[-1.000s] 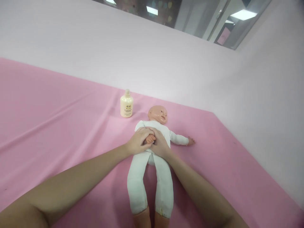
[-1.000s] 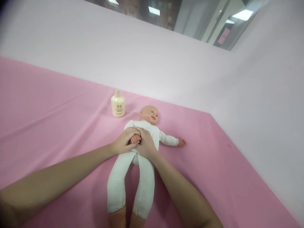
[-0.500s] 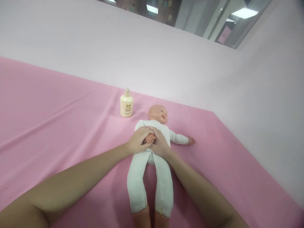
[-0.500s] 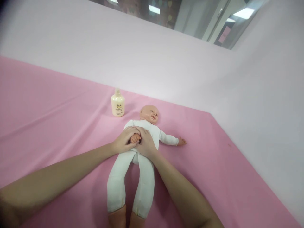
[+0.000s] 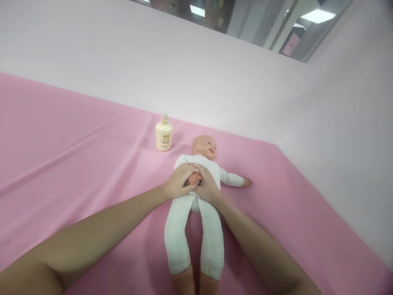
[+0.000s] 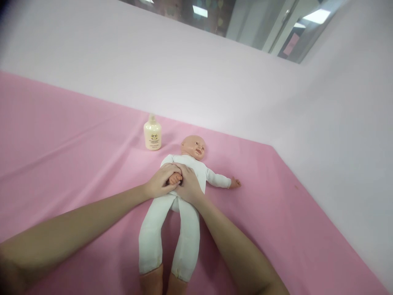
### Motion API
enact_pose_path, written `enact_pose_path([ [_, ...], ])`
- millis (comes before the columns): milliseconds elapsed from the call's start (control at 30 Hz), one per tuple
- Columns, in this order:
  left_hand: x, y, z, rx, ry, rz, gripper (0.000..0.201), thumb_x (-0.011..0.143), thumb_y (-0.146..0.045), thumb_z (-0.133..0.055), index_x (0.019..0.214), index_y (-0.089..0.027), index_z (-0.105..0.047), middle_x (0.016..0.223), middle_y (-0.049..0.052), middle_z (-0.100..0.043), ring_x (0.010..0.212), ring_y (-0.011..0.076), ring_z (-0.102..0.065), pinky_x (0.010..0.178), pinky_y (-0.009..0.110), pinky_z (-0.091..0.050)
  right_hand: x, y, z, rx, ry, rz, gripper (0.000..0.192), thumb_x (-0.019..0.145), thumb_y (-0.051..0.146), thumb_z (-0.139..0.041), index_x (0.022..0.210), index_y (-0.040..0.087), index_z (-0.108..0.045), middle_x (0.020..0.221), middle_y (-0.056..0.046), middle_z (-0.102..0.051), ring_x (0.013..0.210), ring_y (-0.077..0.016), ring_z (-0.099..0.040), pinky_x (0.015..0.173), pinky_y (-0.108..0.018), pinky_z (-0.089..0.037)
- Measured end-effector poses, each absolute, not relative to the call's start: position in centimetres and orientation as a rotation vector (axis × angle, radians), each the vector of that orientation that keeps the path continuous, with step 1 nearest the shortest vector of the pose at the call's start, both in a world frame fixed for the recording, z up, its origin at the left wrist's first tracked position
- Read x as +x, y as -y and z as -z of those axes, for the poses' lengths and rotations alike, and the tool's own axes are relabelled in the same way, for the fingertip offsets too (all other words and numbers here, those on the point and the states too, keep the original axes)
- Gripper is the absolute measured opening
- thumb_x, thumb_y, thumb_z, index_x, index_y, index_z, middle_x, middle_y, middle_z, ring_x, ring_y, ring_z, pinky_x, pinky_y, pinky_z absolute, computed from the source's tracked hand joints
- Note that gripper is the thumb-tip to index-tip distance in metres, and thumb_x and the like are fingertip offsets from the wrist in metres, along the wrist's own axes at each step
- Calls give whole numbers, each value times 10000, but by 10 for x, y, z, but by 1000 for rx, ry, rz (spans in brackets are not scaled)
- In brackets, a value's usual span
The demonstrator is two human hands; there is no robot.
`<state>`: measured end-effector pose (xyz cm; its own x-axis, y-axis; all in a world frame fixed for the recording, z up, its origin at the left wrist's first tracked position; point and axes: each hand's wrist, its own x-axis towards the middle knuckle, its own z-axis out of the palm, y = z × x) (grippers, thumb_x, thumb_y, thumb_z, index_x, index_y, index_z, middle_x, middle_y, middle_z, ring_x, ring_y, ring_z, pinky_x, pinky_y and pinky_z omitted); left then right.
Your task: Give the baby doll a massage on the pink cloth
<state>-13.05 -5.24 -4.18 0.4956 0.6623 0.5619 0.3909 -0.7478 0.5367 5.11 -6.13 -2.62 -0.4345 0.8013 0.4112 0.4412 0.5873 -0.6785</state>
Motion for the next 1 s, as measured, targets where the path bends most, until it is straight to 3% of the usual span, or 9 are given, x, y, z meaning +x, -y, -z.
enact_pose_path([
  [1000, -131, 52, 43, 2419, -869, -1140, 295, 832, -271, -611, 1123, -225, -617, 1085, 87, -703, 1018, 288, -634, 980, 467, -516, 52, 60, 27, -952, 2087, -632, 611, 812, 263, -689, 1413, 232, -580, 1397, -121, -703, 1296, -330, -645, 1161, -554, -450],
])
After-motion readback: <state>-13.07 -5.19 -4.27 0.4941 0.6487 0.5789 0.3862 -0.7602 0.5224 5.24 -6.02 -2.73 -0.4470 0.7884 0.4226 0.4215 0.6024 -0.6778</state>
